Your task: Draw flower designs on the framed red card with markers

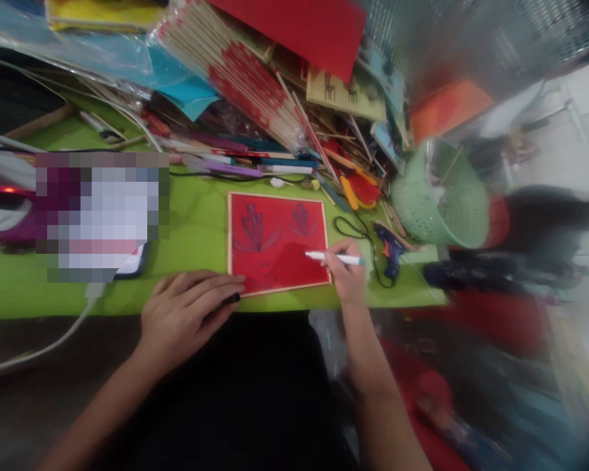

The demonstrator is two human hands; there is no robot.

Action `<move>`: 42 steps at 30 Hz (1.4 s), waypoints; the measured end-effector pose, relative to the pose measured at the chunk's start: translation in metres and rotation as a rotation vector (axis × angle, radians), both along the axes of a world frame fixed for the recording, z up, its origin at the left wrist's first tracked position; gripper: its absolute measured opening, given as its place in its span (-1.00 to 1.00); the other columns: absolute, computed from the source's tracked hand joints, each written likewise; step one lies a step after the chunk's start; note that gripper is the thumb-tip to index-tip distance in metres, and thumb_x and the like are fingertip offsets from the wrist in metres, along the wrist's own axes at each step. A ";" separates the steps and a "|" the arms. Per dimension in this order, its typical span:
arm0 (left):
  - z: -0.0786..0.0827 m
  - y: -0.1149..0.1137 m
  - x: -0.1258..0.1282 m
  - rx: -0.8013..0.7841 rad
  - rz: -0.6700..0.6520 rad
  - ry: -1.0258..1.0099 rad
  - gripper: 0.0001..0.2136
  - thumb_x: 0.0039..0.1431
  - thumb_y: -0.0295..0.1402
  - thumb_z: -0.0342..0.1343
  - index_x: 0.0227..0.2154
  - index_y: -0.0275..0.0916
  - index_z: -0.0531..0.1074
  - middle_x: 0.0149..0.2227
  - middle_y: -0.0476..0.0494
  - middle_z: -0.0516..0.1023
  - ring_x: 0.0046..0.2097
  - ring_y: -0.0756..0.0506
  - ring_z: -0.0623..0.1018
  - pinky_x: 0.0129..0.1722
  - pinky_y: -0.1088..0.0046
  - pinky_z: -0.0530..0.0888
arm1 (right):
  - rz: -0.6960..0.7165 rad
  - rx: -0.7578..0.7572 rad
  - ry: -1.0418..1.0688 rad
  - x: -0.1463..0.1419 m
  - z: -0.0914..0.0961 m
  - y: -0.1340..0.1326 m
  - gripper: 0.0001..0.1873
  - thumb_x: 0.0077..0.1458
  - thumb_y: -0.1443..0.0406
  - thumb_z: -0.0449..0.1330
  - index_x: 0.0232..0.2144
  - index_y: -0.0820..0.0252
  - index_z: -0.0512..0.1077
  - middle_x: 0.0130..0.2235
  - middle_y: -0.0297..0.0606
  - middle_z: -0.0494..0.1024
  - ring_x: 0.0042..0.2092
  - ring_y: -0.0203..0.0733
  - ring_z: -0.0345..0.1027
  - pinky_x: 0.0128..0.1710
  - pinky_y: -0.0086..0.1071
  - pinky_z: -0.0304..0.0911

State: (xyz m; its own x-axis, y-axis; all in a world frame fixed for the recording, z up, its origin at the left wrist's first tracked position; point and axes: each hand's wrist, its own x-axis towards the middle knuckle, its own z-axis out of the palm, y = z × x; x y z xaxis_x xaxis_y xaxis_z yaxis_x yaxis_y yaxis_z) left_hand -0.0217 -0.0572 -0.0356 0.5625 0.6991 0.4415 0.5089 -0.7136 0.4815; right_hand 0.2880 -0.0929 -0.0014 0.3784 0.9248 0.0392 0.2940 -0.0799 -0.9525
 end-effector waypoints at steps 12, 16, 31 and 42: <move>-0.001 -0.001 0.000 -0.031 0.007 -0.008 -0.78 0.38 -0.32 0.19 0.03 0.08 0.52 -0.02 0.11 0.75 -0.07 -0.22 0.66 -0.16 0.14 0.43 | 0.024 -0.019 -0.022 -0.001 0.001 0.002 -0.85 0.20 0.20 0.30 -0.34 0.10 0.43 -0.46 -0.42 0.56 -0.46 -0.29 0.39 -0.43 -0.40 0.26; 0.000 -0.001 0.000 -0.015 0.005 -0.003 -0.79 0.38 -0.33 0.20 0.02 0.05 0.52 -0.02 0.11 0.75 -0.08 -0.22 0.66 -0.17 0.15 0.42 | 0.037 -0.004 -0.022 -0.001 0.000 0.001 -0.85 0.21 0.20 0.31 -0.34 0.10 0.44 -0.45 -0.41 0.58 -0.44 -0.29 0.42 -0.40 -0.39 0.29; -0.001 -0.001 0.000 -0.016 -0.001 -0.010 -0.78 0.36 -0.34 0.21 0.01 0.03 0.53 -0.03 0.10 0.75 -0.07 -0.22 0.64 -0.15 0.17 0.41 | 0.039 -0.017 -0.077 -0.003 0.004 0.002 -0.88 0.19 0.23 0.29 -0.36 0.09 0.44 -0.47 -0.42 0.55 -0.46 -0.28 0.39 -0.43 -0.39 0.28; 0.000 0.000 0.000 -0.015 0.001 -0.017 -0.77 0.36 -0.33 0.21 0.03 0.06 0.53 -0.03 0.11 0.75 -0.07 -0.22 0.64 -0.17 0.18 0.41 | -0.029 0.021 -0.047 -0.001 0.000 0.002 -0.86 0.19 0.21 0.29 -0.36 0.08 0.40 -0.48 -0.43 0.54 -0.48 -0.28 0.36 -0.45 -0.39 0.26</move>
State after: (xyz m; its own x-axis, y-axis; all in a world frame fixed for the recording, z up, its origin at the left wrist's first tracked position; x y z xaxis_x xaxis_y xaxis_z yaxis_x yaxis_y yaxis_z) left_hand -0.0222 -0.0573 -0.0356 0.5542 0.7063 0.4404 0.5016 -0.7056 0.5004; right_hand 0.2869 -0.0910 -0.0014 0.4026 0.9121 0.0768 0.3359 -0.0692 -0.9393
